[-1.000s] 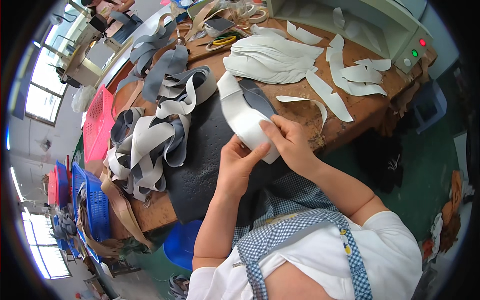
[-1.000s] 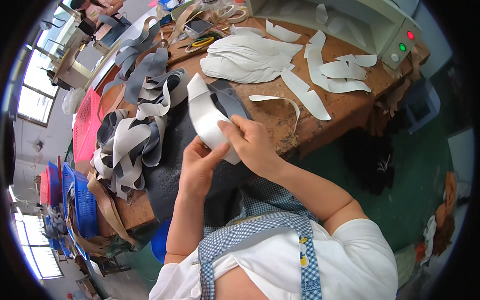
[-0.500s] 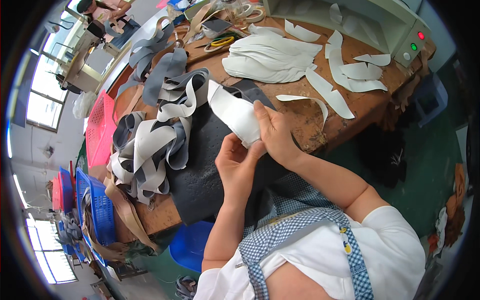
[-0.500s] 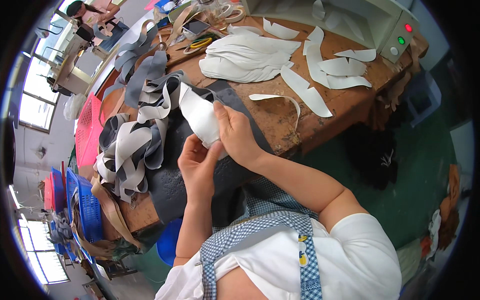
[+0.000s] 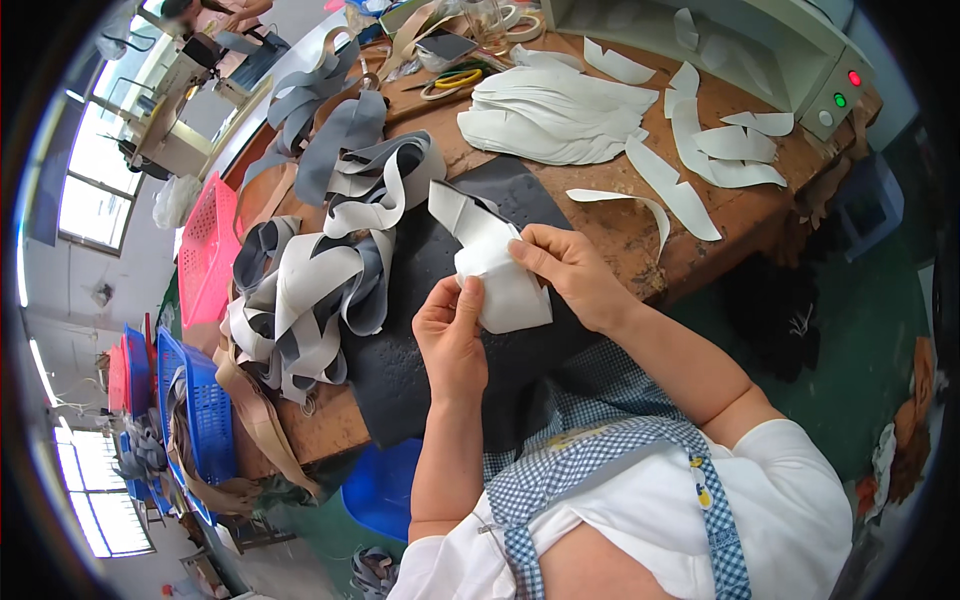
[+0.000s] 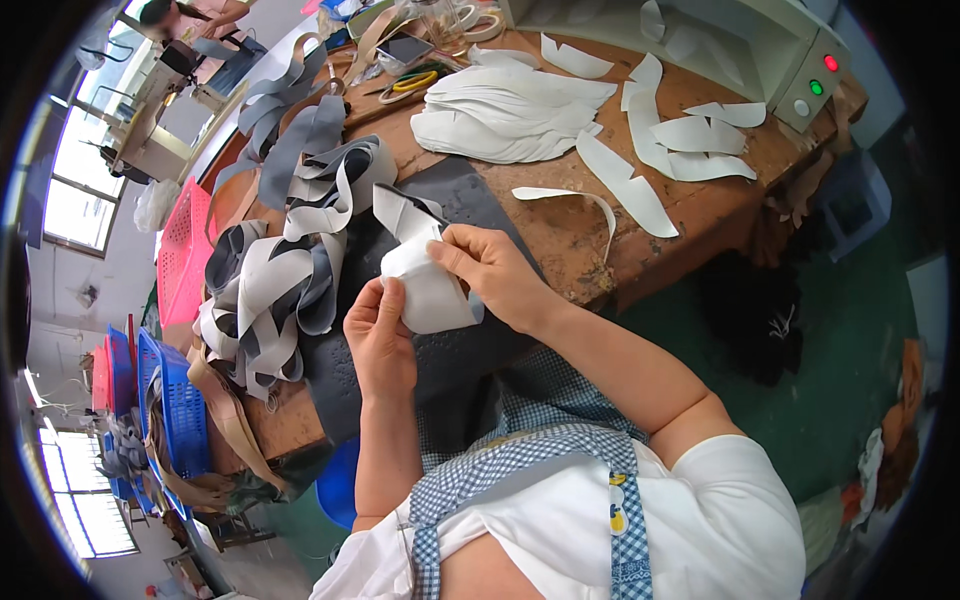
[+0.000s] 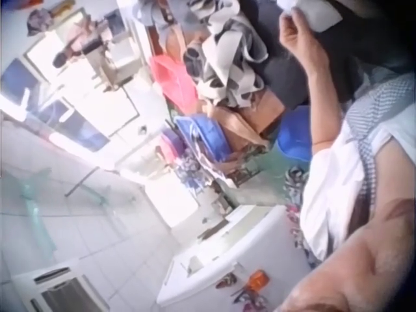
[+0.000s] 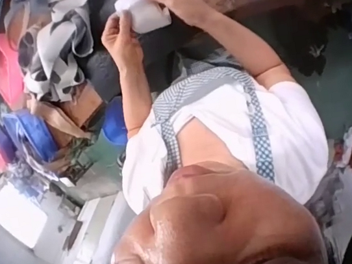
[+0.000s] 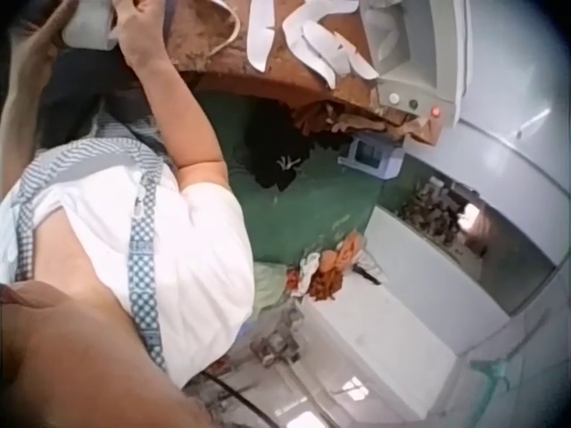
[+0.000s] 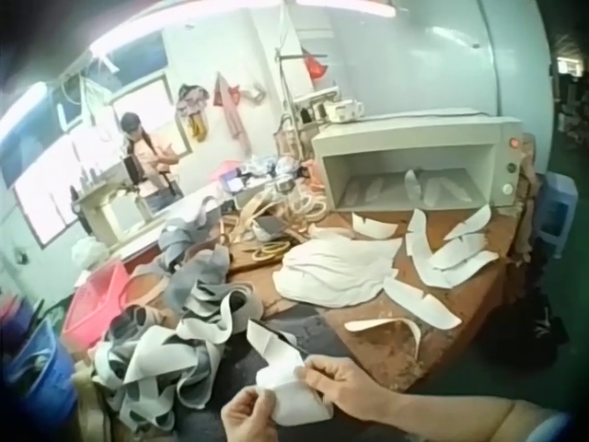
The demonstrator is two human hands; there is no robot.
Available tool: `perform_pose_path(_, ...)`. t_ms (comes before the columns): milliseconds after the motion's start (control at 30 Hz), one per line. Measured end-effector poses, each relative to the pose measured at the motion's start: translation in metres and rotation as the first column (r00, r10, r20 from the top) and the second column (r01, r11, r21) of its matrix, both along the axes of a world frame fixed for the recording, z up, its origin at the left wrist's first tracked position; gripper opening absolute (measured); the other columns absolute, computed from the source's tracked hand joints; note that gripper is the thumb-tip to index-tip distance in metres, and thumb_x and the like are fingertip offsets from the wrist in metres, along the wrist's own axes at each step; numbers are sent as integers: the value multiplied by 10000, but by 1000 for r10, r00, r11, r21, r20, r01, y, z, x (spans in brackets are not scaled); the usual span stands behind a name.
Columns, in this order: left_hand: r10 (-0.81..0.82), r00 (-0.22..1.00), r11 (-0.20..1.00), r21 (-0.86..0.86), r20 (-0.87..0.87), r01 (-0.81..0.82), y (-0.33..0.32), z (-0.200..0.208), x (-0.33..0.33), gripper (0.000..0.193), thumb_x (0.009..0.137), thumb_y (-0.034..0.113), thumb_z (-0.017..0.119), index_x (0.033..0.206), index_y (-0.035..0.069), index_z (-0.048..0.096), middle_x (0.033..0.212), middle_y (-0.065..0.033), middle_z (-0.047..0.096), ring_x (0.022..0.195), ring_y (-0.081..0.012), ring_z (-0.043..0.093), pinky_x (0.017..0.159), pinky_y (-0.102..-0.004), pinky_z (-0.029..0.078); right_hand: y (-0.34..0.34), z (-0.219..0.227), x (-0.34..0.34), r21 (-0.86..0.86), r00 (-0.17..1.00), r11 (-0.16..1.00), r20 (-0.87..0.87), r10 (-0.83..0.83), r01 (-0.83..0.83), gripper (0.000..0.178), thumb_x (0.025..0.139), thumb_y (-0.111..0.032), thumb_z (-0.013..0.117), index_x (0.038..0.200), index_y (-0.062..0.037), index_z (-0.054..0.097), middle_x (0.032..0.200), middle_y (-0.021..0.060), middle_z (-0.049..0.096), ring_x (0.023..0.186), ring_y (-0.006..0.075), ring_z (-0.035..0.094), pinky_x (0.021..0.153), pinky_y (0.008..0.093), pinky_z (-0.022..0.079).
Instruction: Assembling and gluing various fabric components for shoe uppers at a workbench.
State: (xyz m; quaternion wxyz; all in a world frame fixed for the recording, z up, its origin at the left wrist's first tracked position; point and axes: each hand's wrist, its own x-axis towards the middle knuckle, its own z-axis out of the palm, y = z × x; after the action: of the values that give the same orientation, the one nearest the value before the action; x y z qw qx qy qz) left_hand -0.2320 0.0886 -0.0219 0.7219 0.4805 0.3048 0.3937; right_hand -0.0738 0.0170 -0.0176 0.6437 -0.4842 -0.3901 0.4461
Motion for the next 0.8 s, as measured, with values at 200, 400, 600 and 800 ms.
perform_pose_path(200,-66,995,994,82,-70,72,6,1,-3,215,926,177,699,1031,-6,655,901,-17,672,780,-59,595,709,-208,461,6,1,-10,-6,995,1000,-100,27,-28,229,1016,-264,552,920,-56,569,790,-48,551,726,6,458,612,200,388)
perform_pose_path(400,-27,999,998,-51,36,29,-1,8,1,296,925,174,694,1137,-23,629,1007,-66,685,887,-116,644,795,-250,501,0,-6,-13,-114,986,992,153,69,-52,236,987,-250,606,906,-30,581,731,-30,552,666,22,477,567,221,412)
perform_pose_path(600,-55,985,967,-236,166,94,0,-7,-6,355,946,222,663,1198,-19,596,1110,-100,675,990,-156,641,893,-303,498,-14,-10,-28,9,973,1000,231,-18,16,259,971,-238,631,873,-1,597,672,-16,557,628,23,467,541,222,407)
perform_pose_path(800,-260,931,934,-178,256,310,2,15,-14,428,952,173,618,1303,-43,502,1215,-212,632,1095,-282,646,971,-405,505,-24,-12,-13,166,881,985,457,-127,56,385,969,-249,631,675,0,608,612,25,581,509,57,512,439,233,381)
